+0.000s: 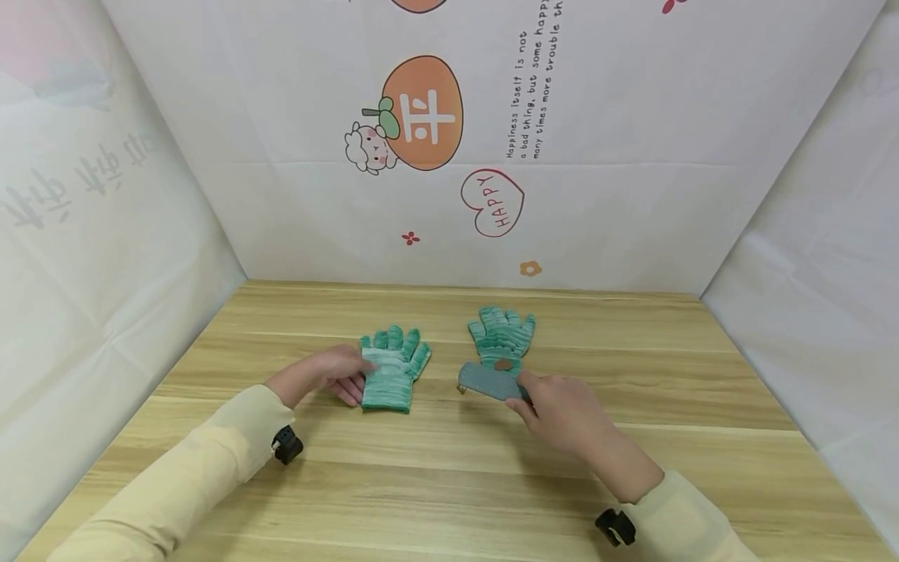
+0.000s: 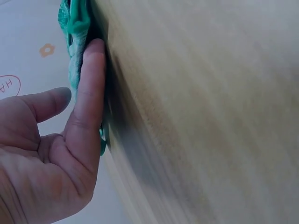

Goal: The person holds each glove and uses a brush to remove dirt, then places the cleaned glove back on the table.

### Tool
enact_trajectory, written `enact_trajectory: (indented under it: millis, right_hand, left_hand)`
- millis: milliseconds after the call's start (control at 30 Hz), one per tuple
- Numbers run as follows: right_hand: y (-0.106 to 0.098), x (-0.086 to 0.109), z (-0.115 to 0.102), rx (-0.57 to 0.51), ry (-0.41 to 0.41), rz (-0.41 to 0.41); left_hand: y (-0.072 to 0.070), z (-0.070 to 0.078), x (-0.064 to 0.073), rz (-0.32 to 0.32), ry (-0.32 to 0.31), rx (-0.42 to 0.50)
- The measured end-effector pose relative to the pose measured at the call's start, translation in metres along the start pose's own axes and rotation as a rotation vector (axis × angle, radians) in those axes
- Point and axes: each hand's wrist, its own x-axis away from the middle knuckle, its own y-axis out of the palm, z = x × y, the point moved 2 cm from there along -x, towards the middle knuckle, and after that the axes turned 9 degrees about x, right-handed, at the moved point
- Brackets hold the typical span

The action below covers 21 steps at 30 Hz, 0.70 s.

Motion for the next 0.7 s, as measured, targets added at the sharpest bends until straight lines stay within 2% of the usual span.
enact_trajectory:
  millis: [167,400,700]
  right_hand:
    - [0.000,0.001,0.001,0.006,-0.003,0.006]
    - [-0.001,0.001,0.001,-0.003,0.009,-0.004]
    - [-0.001,0.003,0.004,-0.008,0.024,-0.018]
  left_hand:
    - [-0.005,0.002,0.004,-0.009,0.004,-0.051]
    - [-0.016,0.005,0.008,-0.013,0.011,-0.076]
    - [-0.023,0.021,0.016,-0.028,0.053,-0.114]
